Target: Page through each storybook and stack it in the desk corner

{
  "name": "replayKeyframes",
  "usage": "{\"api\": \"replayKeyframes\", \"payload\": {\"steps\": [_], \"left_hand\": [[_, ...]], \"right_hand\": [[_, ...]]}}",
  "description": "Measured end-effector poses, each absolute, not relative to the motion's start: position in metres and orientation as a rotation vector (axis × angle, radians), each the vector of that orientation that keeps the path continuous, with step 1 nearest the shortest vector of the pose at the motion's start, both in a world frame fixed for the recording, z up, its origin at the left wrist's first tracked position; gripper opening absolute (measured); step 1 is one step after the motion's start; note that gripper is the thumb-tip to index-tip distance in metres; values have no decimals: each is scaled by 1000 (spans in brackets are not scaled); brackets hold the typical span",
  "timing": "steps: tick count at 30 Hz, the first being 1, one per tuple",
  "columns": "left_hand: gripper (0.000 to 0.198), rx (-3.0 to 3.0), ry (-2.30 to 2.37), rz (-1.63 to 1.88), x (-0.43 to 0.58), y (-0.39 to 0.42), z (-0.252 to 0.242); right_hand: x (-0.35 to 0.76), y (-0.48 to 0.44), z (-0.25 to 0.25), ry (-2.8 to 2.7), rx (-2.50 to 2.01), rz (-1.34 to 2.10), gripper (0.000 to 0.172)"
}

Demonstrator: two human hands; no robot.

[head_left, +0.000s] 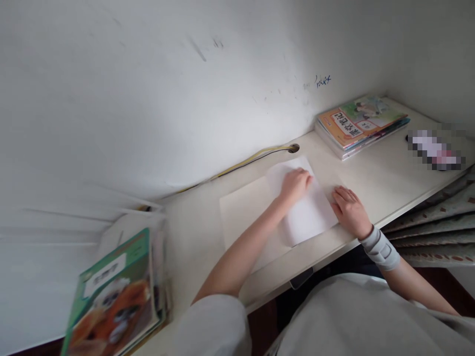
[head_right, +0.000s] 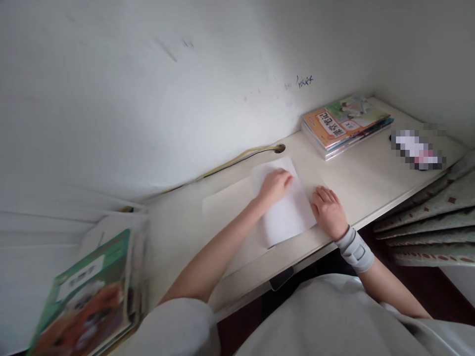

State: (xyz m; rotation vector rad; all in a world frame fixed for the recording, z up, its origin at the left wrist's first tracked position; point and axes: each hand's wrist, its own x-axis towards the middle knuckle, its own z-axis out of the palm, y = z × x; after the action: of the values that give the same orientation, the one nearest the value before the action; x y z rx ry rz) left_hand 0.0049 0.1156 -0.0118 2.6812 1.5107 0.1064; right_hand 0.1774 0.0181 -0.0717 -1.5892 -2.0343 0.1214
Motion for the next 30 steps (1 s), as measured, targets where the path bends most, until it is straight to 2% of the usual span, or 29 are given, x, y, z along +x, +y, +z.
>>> {"api": "replayKeyframes", "payload": {"steps": [3, 5, 10, 18, 25, 30], "left_hand": [[41, 2850, 1033, -25, 11, 58, -9], [53, 2962, 956, -45, 10, 26, -9], [27, 3137, 1020, -99, -2, -3, -10], [25, 3151, 1136, -7, 8, 2, -20], [30, 3095, 1208, -64, 12, 3, -21], [34, 3068, 1449, -24, 21, -5, -28]], "right_hand": [[178, 18, -71, -2050, -1601, 138, 34], [178, 18, -70, -2063, -1611, 138, 35], [179, 18, -71, -2099, -1613, 121, 36], [181, 20, -76, -2119, -1579, 74, 35], [185, 23, -78, -2094, -1546, 92, 36], [186, 23, -77, -2058, -1537, 129, 37]]}}
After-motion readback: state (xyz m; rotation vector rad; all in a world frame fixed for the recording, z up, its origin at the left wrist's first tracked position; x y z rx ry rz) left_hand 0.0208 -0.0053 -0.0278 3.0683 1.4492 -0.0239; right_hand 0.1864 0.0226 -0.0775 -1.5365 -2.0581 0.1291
